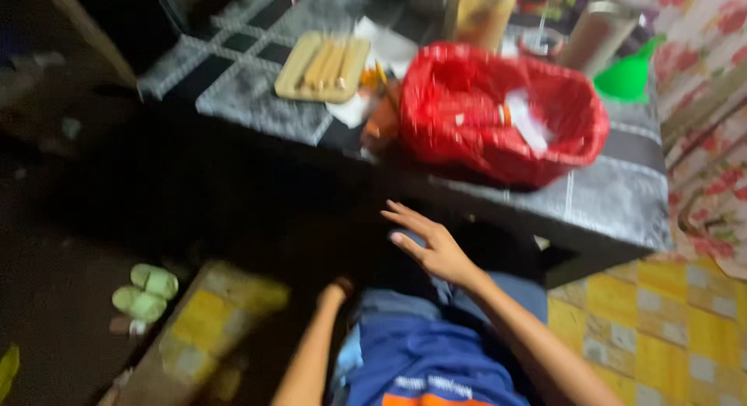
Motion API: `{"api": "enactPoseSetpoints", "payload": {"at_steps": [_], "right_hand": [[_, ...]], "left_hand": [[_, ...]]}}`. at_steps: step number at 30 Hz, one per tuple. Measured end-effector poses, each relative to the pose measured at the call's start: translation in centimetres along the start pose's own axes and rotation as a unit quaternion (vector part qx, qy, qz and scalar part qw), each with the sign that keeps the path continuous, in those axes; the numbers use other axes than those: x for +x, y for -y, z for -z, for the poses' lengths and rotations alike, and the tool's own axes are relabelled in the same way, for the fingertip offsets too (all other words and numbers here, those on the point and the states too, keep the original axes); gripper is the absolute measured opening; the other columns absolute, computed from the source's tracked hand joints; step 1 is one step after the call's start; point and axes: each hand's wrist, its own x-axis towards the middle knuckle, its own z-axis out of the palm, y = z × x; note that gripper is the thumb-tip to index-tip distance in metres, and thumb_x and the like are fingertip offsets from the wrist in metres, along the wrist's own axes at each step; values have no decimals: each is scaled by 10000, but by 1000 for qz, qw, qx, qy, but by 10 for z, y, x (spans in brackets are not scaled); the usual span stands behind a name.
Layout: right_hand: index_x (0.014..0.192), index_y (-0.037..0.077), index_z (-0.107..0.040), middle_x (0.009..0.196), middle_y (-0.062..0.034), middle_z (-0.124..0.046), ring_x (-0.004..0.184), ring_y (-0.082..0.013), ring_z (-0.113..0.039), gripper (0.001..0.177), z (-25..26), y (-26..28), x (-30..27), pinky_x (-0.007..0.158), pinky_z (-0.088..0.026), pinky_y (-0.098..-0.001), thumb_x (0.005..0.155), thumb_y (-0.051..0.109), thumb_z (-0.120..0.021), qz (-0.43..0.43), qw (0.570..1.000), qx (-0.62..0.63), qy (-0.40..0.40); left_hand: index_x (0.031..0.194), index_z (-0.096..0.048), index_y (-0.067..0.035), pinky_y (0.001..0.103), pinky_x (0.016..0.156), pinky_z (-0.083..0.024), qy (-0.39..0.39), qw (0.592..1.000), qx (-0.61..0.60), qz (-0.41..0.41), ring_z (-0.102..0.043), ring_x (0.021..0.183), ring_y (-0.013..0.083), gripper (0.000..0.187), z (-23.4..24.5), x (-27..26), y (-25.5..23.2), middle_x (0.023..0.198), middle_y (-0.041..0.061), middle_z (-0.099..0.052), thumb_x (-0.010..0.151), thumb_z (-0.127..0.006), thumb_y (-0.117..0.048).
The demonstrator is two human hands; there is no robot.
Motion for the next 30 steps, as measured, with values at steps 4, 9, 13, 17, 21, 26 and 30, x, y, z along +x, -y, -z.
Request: {"api": "enactPoseSetpoints", "payload": {"at_steps": [4,9,13,17,21,26,30], "right_hand": [[1373,-61,-604,1436,-267,-573,1311,-443,-519,499,1,-40,-4,1107,-397,-456,1032,296,-529,-9,992,-102,78],[1345,-104,-586,1414,-332,-565,1323,-465,-525,562,-17,-31,-4,1115,-427,-452,1118,405,-523,-308,930,-196,-48],[1351,31,-627,1467,-208,-554,1373,-363,-521,501,-16,35,-12,1118,-414,-371,989,377,-590,-189,979,71,4],[1308,54,-699,1502,-258,-553,1424,-394,-470,456,4,28,-18,1147,-372,-401,1015,386,-587,79,995,-20,62],[1305,49,-652,1301,-233,-686,1229,-385,-643,457,-1,-51,-14,1103,-449,-416,1068,394,-469,-277,954,-97,64],[1202,-123,-609,1103,-371,-670,1076,-498,-649,585,-33,-71,-21,963,-511,-492,1075,446,-563,-330,935,-124,-42],[1117,-102,-671,928,-246,-758,850,-336,-712,440,0,15,-15,779,-580,-432,976,314,-700,-216,976,19,7]], "left_hand": [[1525,-484,-30,379,1224,-271,48,996,-74,-21,-393,1493,284,658,21,-1,-54,1576,189,-486,1119,-301,-516],[1588,-346,-53,404,1227,-191,5,965,-103,-242,-270,1537,303,654,31,-24,-79,1644,196,-345,1104,-308,-491],[1506,-491,-130,402,1193,-285,-38,984,158,-68,-413,1436,330,608,24,-25,-35,1540,156,-515,1030,-395,-495],[1330,-629,70,400,1167,-421,-11,978,185,99,-564,1388,366,776,18,-19,-33,1430,312,-624,1110,-321,-607],[1530,-433,-46,380,1251,-231,82,952,-278,-96,-311,1561,298,808,32,-39,-87,1661,145,-373,1027,-243,-648],[1557,-462,-135,416,1236,-205,67,979,-30,-190,-191,1579,319,731,26,-67,-117,1711,146,-203,1055,-241,-618],[1532,-482,-213,458,1194,-278,48,967,170,-182,-364,1441,410,614,39,-57,-113,1570,149,-485,1031,-363,-548]]}}
